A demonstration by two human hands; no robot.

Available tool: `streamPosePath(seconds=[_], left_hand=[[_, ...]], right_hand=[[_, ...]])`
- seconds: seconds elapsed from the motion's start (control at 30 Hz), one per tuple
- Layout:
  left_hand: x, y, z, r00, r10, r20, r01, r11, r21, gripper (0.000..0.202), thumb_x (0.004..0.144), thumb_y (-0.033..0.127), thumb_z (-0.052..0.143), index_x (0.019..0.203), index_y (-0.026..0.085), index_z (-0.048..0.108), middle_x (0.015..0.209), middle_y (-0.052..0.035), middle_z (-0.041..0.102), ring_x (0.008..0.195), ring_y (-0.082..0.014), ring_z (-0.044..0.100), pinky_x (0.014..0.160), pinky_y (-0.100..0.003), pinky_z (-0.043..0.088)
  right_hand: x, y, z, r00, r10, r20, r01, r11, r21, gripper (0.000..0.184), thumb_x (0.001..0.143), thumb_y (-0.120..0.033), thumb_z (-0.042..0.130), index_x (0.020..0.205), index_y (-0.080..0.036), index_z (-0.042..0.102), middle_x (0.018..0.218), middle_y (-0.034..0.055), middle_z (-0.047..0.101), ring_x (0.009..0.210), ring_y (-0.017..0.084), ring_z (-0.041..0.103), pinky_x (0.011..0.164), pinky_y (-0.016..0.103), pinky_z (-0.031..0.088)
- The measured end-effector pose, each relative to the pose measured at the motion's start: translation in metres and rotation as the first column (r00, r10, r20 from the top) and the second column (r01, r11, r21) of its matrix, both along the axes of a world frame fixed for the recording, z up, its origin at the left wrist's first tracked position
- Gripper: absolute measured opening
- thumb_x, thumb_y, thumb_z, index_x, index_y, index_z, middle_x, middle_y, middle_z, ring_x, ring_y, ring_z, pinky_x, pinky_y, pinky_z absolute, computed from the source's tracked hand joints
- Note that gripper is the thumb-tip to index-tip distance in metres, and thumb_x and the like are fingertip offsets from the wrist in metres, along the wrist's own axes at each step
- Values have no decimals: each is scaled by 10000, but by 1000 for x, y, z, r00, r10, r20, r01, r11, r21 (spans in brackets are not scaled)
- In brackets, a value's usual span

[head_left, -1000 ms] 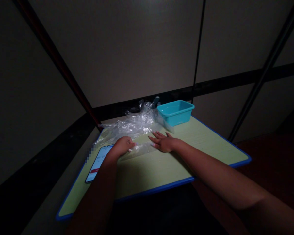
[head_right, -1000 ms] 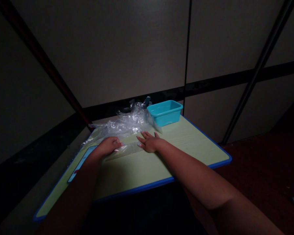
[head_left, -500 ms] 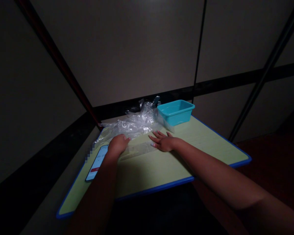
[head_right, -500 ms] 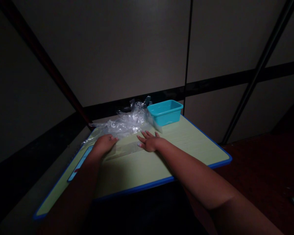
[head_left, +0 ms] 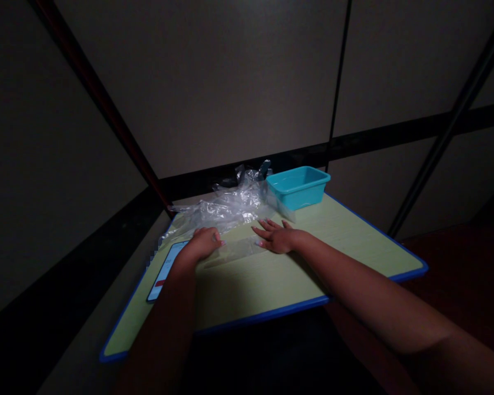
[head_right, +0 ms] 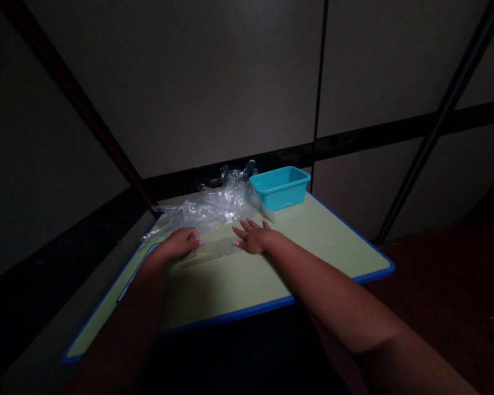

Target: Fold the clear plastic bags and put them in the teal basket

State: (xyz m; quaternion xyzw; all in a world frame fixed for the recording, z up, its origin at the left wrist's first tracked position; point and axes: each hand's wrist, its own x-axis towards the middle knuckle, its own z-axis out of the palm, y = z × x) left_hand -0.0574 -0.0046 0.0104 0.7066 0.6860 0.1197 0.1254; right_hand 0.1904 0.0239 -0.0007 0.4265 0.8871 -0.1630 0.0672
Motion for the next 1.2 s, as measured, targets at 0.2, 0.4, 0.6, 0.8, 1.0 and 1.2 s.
streamPosePath(seconds=[0.2, 0.4, 0.6, 0.8, 1.0, 1.2], left_hand=[[-8, 2, -5, 974, -140, 176, 159, 983, -95, 144, 603, 312, 613, 670, 187, 587, 636, 17, 528, 651, -159, 479, 592, -235, 335], [-9, 4, -3, 955, -154, 255, 184, 978, -101, 181, 579, 343, 601, 623, 175, 554, 606, 31, 493, 608, -137, 451, 567, -229, 326], [-14, 3, -4, 952, -105, 288, 144, 982, -118, 254, 583, 406, 613, 674, 179, 543, 614, 32, 502, 601, -136, 464, 551, -226, 333], [-18, 3, -5, 983, -96, 156, 114, 987, -114, 226, 557, 384, 641, 650, 189, 572, 621, 29, 502, 633, -152, 470, 565, -227, 320], [-16, 2, -5, 982, -100, 160, 112, 991, -68, 234, 558, 375, 652, 667, 184, 571, 638, 23, 502, 652, -160, 468, 576, -232, 322], [-17, 1, -4, 970, -147, 192, 169, 981, -100, 185, 554, 346, 633, 621, 187, 567, 584, 41, 460, 601, -134, 434, 545, -220, 293]], right_hand=[[1, -3, 4, 1000, -1, 13, 1, 1000, -2, 662, 893, -573, 218, 1455, -269, 45, 1514, 52, -62, 1380, 260, -52, 1033, 618, 32], [2, -2, 5, 1000, 1, 9, -1, 1000, -4, 671, 887, -580, 232, 1454, -275, 42, 1514, 49, -61, 1381, 260, -51, 1033, 616, 32], [1, -3, 6, 1000, -8, -9, 8, 1000, -17, 671, 884, -578, 242, 1455, -271, 70, 1515, 47, -46, 1380, 266, -45, 1042, 601, 20], [2, -3, 7, 1000, -12, -13, 11, 1000, -22, 675, 881, -587, 236, 1456, -272, 75, 1516, 45, -38, 1380, 263, -44, 1044, 599, 15], [3, -3, 6, 1000, 2, -12, -2, 1000, -9, 656, 892, -572, 208, 1456, -261, 81, 1516, 52, -28, 1382, 257, -38, 1041, 606, 35], [3, -1, 4, 1000, 2, -22, -2, 1000, -12, 686, 873, -614, 232, 1454, -281, 86, 1518, 48, -27, 1382, 260, -42, 1043, 602, 23]])
